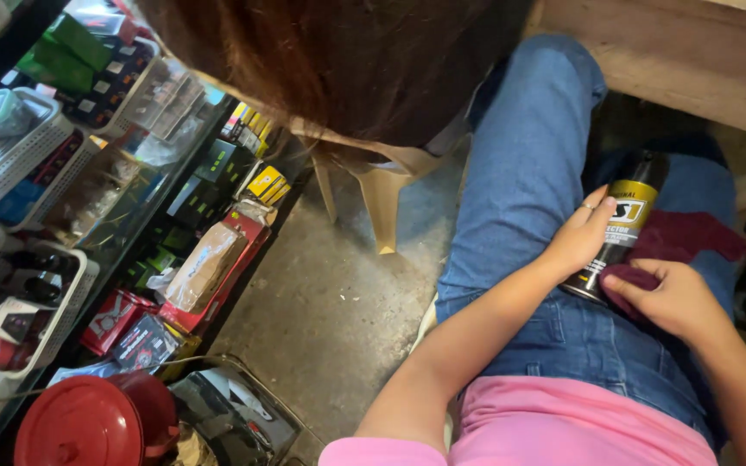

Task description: Clean and wipe a spray can of VS1 protector using a cloth.

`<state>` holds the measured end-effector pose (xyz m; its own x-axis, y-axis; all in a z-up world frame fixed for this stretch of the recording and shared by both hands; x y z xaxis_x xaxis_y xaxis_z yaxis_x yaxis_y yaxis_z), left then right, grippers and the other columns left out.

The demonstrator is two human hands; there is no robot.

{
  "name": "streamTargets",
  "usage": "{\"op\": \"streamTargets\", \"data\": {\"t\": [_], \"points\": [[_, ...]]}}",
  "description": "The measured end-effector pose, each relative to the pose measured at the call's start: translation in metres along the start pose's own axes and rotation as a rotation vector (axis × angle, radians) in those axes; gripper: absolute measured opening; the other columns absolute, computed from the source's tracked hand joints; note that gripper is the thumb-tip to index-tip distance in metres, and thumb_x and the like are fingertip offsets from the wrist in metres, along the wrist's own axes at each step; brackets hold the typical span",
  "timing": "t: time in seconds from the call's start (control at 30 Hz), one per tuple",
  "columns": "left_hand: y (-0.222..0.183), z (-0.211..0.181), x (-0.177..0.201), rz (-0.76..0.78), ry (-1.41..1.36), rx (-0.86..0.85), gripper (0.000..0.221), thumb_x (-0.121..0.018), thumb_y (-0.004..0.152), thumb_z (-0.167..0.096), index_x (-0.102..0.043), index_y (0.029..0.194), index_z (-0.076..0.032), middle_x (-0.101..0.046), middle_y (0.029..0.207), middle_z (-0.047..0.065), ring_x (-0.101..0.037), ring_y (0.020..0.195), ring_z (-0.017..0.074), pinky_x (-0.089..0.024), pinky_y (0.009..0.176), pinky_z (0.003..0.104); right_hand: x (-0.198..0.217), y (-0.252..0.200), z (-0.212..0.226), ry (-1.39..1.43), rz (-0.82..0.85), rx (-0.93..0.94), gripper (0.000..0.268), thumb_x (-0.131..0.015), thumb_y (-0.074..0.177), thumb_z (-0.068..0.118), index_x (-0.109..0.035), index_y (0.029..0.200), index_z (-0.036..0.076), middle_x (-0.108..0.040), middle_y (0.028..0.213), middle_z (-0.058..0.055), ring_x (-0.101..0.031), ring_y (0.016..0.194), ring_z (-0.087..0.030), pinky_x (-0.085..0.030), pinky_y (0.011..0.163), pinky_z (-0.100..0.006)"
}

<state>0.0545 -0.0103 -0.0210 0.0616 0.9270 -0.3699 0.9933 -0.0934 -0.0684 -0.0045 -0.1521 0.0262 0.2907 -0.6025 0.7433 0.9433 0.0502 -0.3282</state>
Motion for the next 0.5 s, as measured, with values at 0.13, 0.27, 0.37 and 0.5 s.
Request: {"op": "streamTargets", "data": {"t": [0.13,0.27,0.37,0.5], "points": [[0.010,0.015,-0.001,0.040,-0.020,-0.031,0.065,-0.037,0.103,-0.032,-0.033,0.155,0.007,-0.048,0.146,0.023,-0.050,0.126,0.0257,-0.038,0.107,0.031,-0.008,-0.005,-0.010,-0.062,0.003,0.056,0.052,-0.084,0.077,0.022,-0.073,0.117,-0.009,-0.079,0.093,-0.021,-0.070,0.074,-0.029,-0.054,0.070,-0.035],[0.008,0.009,-0.001,0.040,0.003,-0.041,0.061,-0.037,0.105,-0.032,-0.037,0.153,0.005,-0.051,0.144,0.022,-0.052,0.126,0.0252,-0.039,0.108,0.030,-0.005,-0.013,0.002,-0.091,0.079,0.100,0.025,-0.084,0.076,0.021,-0.077,0.082,-0.002,-0.071,0.062,-0.011,-0.057,0.054,-0.020,-0.047,0.055,-0.033],[0.002,0.002,-0.001,0.027,0.002,-0.003,0.060,-0.038,0.105,-0.034,-0.039,0.154,0.002,-0.055,0.138,0.021,-0.055,0.116,0.0235,-0.042,0.100,0.030,-0.004,-0.023,0.010,-0.122,0.067,0.108,0.027,-0.083,0.075,0.026,-0.076,0.077,0.000,-0.068,0.060,-0.010,-0.055,0.052,-0.021,-0.046,0.056,-0.033],[0.000,0.008,0.000,0.057,-0.281,0.029,0.064,-0.042,0.107,-0.038,-0.027,0.159,-0.005,-0.058,0.114,0.024,-0.061,0.063,0.0238,-0.053,0.054,0.034,-0.009,-0.029,-0.002,-0.186,-0.178,0.210,0.050,-0.083,0.071,0.040,-0.075,0.103,0.003,-0.060,0.073,-0.019,-0.054,0.060,-0.034,-0.046,0.058,-0.042]]}}
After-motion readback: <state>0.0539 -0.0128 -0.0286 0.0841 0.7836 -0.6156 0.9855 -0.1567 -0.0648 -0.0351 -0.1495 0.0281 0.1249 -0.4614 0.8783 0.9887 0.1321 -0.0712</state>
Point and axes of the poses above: each hand's wrist, its own y-axis towards the middle knuckle, its own x-axis out of the back of the hand, z = x × y, the point moved 5 cm from there along y, towards the middle knuckle
